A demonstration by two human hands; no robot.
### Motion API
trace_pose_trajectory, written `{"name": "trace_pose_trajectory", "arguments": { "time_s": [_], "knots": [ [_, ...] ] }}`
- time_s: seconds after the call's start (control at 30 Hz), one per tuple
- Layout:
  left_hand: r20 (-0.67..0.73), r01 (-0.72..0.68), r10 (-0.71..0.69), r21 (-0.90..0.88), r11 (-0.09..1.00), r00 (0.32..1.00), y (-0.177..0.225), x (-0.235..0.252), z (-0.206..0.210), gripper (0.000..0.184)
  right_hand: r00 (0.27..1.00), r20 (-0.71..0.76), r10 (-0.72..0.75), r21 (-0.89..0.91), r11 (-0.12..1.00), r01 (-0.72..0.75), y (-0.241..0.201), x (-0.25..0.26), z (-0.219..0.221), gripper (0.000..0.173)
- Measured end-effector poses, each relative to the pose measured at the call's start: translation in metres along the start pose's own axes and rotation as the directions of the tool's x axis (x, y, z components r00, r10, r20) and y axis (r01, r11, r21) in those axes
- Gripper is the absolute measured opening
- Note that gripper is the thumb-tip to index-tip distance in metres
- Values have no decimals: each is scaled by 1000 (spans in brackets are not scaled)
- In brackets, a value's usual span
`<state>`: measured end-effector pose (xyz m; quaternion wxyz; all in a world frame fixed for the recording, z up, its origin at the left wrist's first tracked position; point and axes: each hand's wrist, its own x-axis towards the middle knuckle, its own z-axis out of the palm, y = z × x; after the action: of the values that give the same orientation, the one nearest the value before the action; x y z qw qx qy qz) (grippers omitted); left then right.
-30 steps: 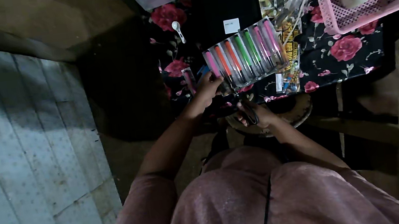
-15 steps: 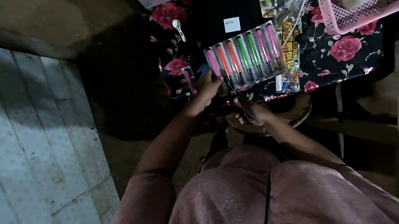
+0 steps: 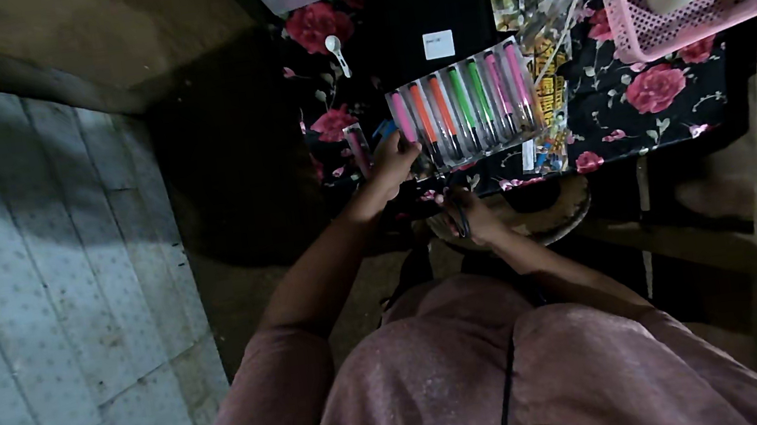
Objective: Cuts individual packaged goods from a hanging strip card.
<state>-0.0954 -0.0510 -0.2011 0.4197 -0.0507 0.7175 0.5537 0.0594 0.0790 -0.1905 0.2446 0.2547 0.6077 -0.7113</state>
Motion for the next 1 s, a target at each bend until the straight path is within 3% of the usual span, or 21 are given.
{"name": "trace_pose_trajectory", "arguments": {
  "time_s": [0.27,0.4,0.5,0.57,0.6,0.67,0.73,0.83,0.9,1.0],
  "knots": [
    [-97,42,-54,-121,992,994,3,-1,7,42,996,39,84,28,996,-85,-7,-1,4,40],
    [-178,-96,92,-10,995,980,2,11,2,46,970,197,140,17,989,-146,-2,-26,-7,38],
    [-143,-218,235,128,968,961,13,11,-14,51,960,231,160,-261,960,-97,-17,-54,-36,41],
    [-64,-303,321,203,931,945,31,3,-25,47,995,64,72,-479,877,-33,-40,-71,-54,45],
    [-9,-347,360,245,905,933,40,-2,-30,45,998,-36,-48,-506,862,23,-50,-77,-62,48],
    [101,-417,413,392,820,905,63,-12,-38,45,914,-172,-368,-546,808,222,-67,-76,-80,52],
    [226,-452,395,539,710,890,95,-26,-39,47,792,-232,-564,-589,729,347,-97,-62,-98,62],
    [440,-589,393,627,509,808,138,-54,-29,42,717,-190,-670,-567,671,477,-141,-39,-107,79],
    [524,-650,386,629,426,759,160,-69,-23,40,678,-111,-726,-469,640,609,-153,-30,-98,76],
    [510,-689,463,554,468,725,171,-81,-30,37,672,-182,-718,-307,691,655,-148,-31,-82,62]
  ]
}}
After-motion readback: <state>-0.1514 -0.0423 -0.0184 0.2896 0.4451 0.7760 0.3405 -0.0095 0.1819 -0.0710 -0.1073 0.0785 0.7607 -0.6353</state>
